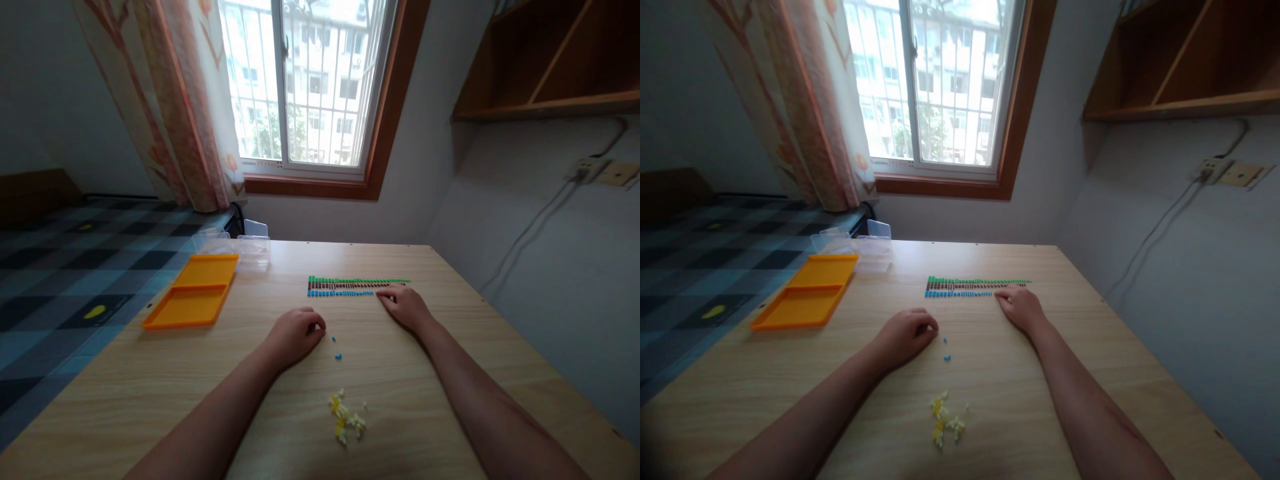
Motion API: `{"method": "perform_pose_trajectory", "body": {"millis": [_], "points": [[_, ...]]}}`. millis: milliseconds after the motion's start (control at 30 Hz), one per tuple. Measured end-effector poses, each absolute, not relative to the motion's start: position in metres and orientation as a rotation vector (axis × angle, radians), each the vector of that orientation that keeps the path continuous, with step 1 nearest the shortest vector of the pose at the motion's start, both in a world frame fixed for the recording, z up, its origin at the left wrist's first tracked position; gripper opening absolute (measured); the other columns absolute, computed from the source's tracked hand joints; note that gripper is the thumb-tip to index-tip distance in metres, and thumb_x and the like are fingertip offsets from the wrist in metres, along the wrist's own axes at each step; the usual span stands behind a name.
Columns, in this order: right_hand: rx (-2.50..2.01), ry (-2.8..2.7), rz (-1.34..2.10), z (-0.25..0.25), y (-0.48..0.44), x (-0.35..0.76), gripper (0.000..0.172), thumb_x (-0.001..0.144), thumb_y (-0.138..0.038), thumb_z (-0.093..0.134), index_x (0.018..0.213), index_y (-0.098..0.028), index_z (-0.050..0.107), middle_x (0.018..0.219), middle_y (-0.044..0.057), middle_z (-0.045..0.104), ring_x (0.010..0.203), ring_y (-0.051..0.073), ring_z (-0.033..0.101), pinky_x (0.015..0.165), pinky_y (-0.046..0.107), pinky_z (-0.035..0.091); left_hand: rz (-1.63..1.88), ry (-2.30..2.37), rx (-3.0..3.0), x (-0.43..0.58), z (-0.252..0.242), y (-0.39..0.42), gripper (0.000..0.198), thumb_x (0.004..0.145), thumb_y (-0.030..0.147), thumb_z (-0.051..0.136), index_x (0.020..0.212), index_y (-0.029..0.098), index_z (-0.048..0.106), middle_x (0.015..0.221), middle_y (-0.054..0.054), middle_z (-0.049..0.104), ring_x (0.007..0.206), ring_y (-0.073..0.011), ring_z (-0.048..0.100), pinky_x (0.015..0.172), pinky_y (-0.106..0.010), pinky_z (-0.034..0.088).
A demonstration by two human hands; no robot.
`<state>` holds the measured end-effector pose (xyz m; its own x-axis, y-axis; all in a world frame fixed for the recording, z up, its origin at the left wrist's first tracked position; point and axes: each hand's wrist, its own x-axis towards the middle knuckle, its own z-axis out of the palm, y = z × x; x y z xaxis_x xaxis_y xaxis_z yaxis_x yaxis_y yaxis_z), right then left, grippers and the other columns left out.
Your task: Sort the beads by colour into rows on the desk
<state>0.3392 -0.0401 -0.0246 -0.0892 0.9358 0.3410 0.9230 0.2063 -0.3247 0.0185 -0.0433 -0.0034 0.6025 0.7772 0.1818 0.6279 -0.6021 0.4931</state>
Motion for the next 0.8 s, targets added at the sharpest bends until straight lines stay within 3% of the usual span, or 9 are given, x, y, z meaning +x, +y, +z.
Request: {"method": "perform_pose_trajectory", "body": {"millis": [200, 400, 800], "points": [[-1.699, -1.973, 0.030, -0.0298, -0.0364, 0.3387, 0.027, 0.091, -0.028, 0.054, 0.107, -0.025, 0.076, 0.109, 0.003, 0.074, 0.097, 0.020, 0.066, 0.084, 0.030, 0.050, 0.543, 1.122, 2.453, 0.0184, -0.0028, -0.0438, 0.013, 0.080, 0.018, 0.060, 0.081, 0.022, 0.073, 0.081, 0.000, 0.065, 0.072, -0.0146, 0.059, 0.068, -0.025, 0.043], [-1.748, -1.991, -0.001, -0.0311, -0.0364, 0.3379, 0.025, 0.091, -0.029, 0.055, 0.103, -0.026, 0.077, 0.107, 0.003, 0.074, 0.093, 0.020, 0.066, 0.078, 0.030, 0.050, 0.556, 1.124, 2.458, 0.0187, -0.0025, -0.0436, 0.014, 0.080, 0.017, 0.060, 0.080, 0.022, 0.073, 0.080, 0.000, 0.065, 0.072, -0.0145, 0.059, 0.068, -0.025, 0.043], [-1.729, -1.979, -0.009, -0.0319, -0.0359, 0.3368, 0.026, 0.092, -0.030, 0.054, 0.103, -0.027, 0.077, 0.106, 0.003, 0.074, 0.094, 0.020, 0.066, 0.079, 0.029, 0.049, 0.548, 1.137, 2.455, 0.0194, -0.0022, -0.0437, 0.014, 0.080, 0.018, 0.060, 0.080, 0.022, 0.073, 0.081, -0.001, 0.066, 0.073, -0.0147, 0.059, 0.068, -0.025, 0.043]]}}
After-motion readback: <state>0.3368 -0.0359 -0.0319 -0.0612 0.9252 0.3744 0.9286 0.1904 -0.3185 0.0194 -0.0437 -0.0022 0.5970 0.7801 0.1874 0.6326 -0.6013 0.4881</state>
